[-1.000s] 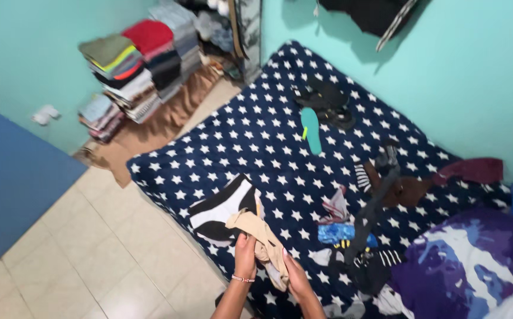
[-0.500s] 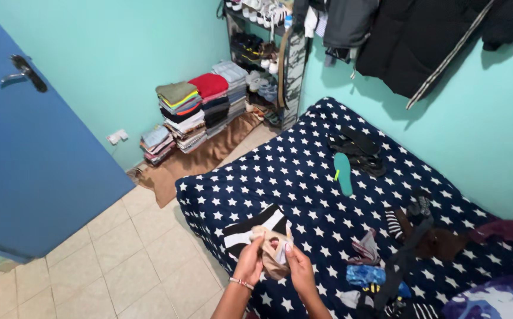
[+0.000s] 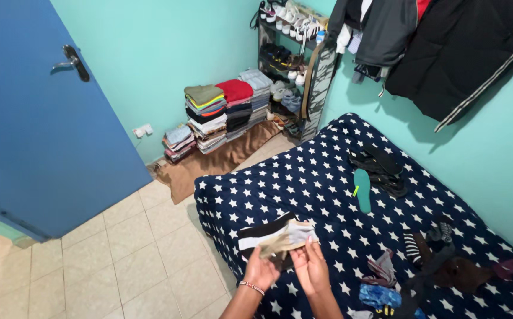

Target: The person sorts various garments by hand on a bed, unfolding and smoothing each item before placing them in a pile.

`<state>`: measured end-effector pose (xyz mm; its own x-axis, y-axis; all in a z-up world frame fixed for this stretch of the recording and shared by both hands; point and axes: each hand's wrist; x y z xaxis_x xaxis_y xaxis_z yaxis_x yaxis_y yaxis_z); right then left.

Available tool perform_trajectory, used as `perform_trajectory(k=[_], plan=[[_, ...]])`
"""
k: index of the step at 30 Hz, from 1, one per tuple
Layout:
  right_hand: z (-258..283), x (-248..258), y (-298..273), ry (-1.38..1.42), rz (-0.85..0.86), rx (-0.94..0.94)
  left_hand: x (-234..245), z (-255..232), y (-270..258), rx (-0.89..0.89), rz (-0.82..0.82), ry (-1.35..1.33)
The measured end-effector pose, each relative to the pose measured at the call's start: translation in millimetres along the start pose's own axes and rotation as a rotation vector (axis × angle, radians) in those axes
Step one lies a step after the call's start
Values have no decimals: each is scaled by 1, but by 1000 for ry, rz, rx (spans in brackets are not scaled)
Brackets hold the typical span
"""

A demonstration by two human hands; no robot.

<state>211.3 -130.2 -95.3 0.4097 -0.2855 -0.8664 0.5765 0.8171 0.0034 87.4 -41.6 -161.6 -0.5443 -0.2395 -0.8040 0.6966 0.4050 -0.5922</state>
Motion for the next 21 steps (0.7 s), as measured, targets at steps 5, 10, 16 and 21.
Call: perform_trajectory(k=[5, 10, 16, 21], plan=[[-10, 4, 0, 57, -65, -185, -10, -3, 5, 41, 154, -138], [-4, 43, -4, -194, -101, -337, -30, -27, -11, -215, 73, 53], [6, 54, -8, -994, 97, 210, -60, -33, -63, -591, 59, 1096], [23, -40, 18, -987, 340, 361, -95, -50, -100, -861, 64, 1672]])
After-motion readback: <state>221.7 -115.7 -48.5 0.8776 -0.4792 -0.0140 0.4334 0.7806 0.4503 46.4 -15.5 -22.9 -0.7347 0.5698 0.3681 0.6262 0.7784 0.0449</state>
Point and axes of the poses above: each hand's wrist, its own y-axis towards the middle knuckle, its own x-axis out of the back of the hand, z = x × y, and after that the axes turned 7 degrees about x, right-handed
